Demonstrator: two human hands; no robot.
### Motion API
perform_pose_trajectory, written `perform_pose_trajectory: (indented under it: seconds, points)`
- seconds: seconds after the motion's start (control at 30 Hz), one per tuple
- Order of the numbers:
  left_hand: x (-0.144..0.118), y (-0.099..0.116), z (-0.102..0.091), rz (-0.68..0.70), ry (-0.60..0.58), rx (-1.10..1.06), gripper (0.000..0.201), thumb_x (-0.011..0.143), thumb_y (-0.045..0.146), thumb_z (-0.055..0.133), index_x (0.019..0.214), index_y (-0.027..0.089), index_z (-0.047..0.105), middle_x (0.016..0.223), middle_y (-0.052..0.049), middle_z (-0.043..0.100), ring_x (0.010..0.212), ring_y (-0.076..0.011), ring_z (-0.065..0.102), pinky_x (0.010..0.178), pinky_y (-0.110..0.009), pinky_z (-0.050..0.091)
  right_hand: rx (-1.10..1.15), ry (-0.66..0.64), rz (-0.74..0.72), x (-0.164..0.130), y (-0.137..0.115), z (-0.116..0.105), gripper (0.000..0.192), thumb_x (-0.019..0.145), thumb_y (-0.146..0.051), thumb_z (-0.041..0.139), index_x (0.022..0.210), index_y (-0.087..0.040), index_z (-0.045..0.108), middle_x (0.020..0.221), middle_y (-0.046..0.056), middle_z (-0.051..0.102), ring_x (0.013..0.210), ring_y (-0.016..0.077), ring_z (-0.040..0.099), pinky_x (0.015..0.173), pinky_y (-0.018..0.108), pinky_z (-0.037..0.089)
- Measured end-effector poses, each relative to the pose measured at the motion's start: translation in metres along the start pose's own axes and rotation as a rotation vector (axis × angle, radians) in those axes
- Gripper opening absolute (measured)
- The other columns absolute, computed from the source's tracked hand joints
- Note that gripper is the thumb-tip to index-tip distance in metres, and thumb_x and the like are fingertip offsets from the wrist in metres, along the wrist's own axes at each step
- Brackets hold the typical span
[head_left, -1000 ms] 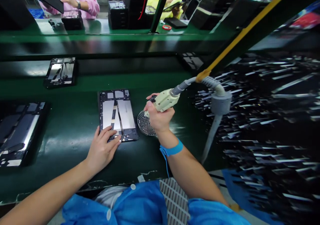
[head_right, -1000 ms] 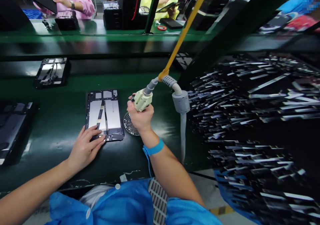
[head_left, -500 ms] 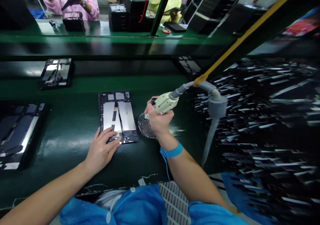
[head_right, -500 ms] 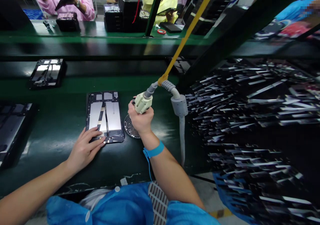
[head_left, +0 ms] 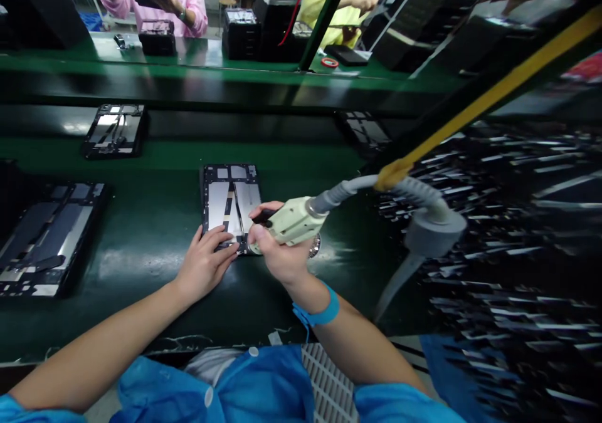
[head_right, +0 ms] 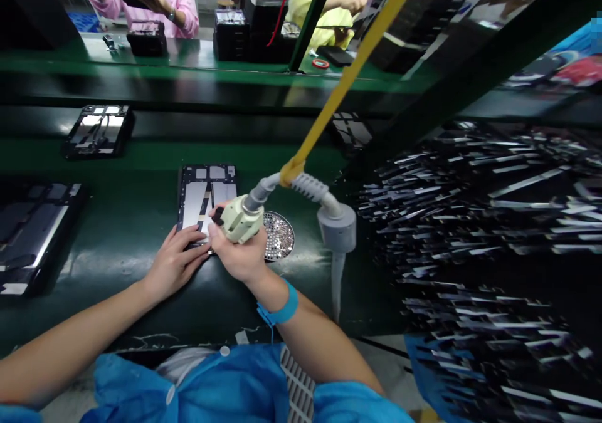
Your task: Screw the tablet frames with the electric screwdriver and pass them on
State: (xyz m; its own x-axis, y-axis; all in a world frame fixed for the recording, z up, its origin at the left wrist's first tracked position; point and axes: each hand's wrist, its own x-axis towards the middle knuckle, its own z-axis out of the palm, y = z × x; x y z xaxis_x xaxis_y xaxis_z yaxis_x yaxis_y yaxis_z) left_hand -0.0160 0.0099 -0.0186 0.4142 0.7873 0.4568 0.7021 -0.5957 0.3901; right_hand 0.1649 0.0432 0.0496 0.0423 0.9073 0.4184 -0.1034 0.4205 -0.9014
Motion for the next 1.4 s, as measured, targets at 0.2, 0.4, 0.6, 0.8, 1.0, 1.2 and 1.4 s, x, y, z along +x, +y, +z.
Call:
perform_pose_trajectory:
  seconds: [0.2, 0.4, 0.6, 0.8, 1.0, 1.2, 1.4]
  points:
    - [0.002, 0.002, -0.002, -0.012, -0.027, -0.005, 0.024, 0.102, 0.024, 0.059, 0.120, 0.028, 0.073, 0.126, -0.009, 0.070, 0.131, -0.0296, 0.059, 0.112, -0.063, 0.040, -0.006, -0.017, 0.031, -0.005, 0.009, 0.006, 0.024, 0.084, -0.024, 0.072, 0.106, -0.023, 0.063, 0.097, 0.003, 0.069, 0.073, 0.0156, 0.071, 0.066, 0.032, 0.063]
    - [0.001, 0.002, -0.003, -0.012, -0.036, 0.002, 0.024, 0.101, 0.022, 0.058, 0.118, 0.029, 0.074, 0.129, -0.009, 0.069, 0.134, -0.0296, 0.057, 0.114, -0.062, 0.039, -0.075, -0.051, -0.001, -0.004, 0.004, 0.008, 0.019, 0.082, -0.022, 0.071, 0.100, -0.023, 0.064, 0.089, 0.002, 0.070, 0.077, 0.0187, 0.072, 0.070, 0.034, 0.063]
    - [-0.002, 0.000, -0.004, 0.006, -0.026, 0.015, 0.026, 0.101, 0.021, 0.058, 0.120, 0.027, 0.073, 0.132, -0.012, 0.067, 0.136, -0.0314, 0.055, 0.113, -0.063, 0.040, -0.151, -0.062, -0.084, -0.006, 0.000, 0.013, 0.016, 0.080, -0.018, 0.071, 0.094, -0.024, 0.064, 0.083, 0.001, 0.069, 0.071, 0.0174, 0.068, 0.072, 0.035, 0.062]
    - [-0.001, 0.000, -0.003, 0.024, -0.002, 0.005, 0.022, 0.100, 0.020, 0.060, 0.118, 0.025, 0.073, 0.126, -0.011, 0.070, 0.131, -0.0306, 0.059, 0.112, -0.062, 0.041, -0.094, -0.015, -0.073, 0.007, -0.001, -0.001, 0.021, 0.082, -0.023, 0.070, 0.103, -0.024, 0.065, 0.093, 0.003, 0.071, 0.076, 0.0176, 0.071, 0.071, 0.034, 0.063]
    - [-0.002, -0.001, -0.001, 0.015, 0.003, -0.001, 0.021, 0.100, 0.021, 0.061, 0.117, 0.025, 0.072, 0.122, -0.010, 0.071, 0.129, -0.0304, 0.060, 0.111, -0.062, 0.041, -0.238, 0.370, -0.115, 0.046, 0.018, -0.052, 0.016, 0.084, -0.027, 0.068, 0.099, -0.023, 0.064, 0.089, 0.000, 0.069, 0.054, 0.0102, 0.060, 0.053, 0.028, 0.055]
    - [-0.003, -0.001, -0.002, 0.009, 0.008, -0.014, 0.022, 0.099, 0.020, 0.061, 0.117, 0.026, 0.072, 0.123, -0.010, 0.071, 0.130, -0.0306, 0.060, 0.112, -0.062, 0.042, -0.294, 0.352, -0.052, 0.048, 0.033, -0.063, 0.015, 0.083, -0.028, 0.068, 0.096, -0.020, 0.064, 0.081, 0.000, 0.069, 0.055, 0.0106, 0.060, 0.055, 0.028, 0.055]
    - [-0.003, 0.000, -0.003, 0.018, -0.005, -0.005, 0.022, 0.100, 0.020, 0.061, 0.119, 0.024, 0.071, 0.124, -0.010, 0.071, 0.131, -0.0308, 0.060, 0.113, -0.062, 0.041, -0.279, 0.364, -0.062, 0.047, 0.037, -0.062, 0.017, 0.084, -0.029, 0.069, 0.097, -0.020, 0.065, 0.082, 0.000, 0.068, 0.054, 0.0101, 0.059, 0.055, 0.028, 0.054]
